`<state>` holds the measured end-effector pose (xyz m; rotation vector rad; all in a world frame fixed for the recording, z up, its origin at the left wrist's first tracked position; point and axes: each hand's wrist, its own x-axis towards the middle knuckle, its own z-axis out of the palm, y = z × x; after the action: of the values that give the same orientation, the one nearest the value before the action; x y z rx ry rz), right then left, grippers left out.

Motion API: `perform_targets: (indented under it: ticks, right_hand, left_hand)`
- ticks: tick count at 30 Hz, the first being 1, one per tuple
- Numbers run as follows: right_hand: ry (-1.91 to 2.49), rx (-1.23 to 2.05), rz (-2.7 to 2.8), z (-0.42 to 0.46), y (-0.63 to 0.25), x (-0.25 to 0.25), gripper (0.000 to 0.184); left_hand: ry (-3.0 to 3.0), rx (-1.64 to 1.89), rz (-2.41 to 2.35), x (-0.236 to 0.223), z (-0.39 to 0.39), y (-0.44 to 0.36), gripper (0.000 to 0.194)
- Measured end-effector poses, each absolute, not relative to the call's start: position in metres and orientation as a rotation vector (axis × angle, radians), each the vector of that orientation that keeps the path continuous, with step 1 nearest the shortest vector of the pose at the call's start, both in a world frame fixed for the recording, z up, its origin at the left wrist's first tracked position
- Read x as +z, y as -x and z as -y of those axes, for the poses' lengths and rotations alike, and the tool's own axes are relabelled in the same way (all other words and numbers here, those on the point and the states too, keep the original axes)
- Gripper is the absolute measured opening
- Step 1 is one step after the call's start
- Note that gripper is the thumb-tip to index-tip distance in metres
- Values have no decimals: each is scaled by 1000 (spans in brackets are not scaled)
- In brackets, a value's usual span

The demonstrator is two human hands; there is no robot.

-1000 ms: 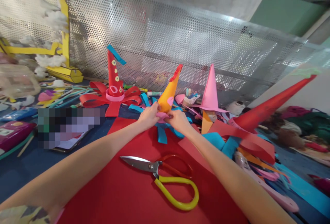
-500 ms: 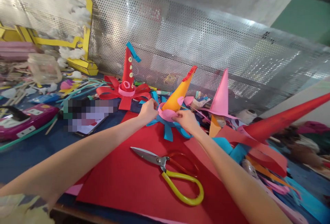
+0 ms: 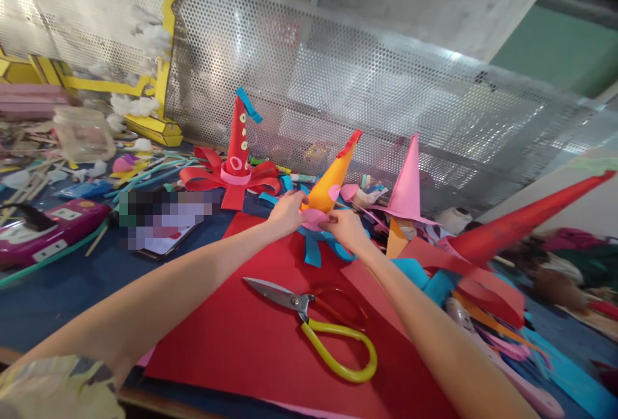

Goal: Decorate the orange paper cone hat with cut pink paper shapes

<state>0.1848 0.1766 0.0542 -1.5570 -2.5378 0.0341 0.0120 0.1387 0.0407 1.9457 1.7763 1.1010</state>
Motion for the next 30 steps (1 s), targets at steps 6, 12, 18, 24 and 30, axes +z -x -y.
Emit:
perform_targets:
  ticks: [6,12,18,24,30]
  right_hand:
    - [1584,6,2552,-174,-184,55,25]
    - [1582,8,2568,-174,-185,54,25]
    - [1572,56,2571,-173,-186,55,25]
    - [1539,127,2547,-165,-188,63,24]
    - [1527,153,2484,-164,-190,64,22]
  left_hand:
    - [-2065,1024,-1760,35,-153,-18,25]
    - [-2166,988,-1715,31,-159,-17,14]
    - [-2211,932,-1658,33,-160,-15,16]
    - [-2204,877,-1617,40,-157,-14,18]
    - [-2141,885,-1591,43,-155,-15,13]
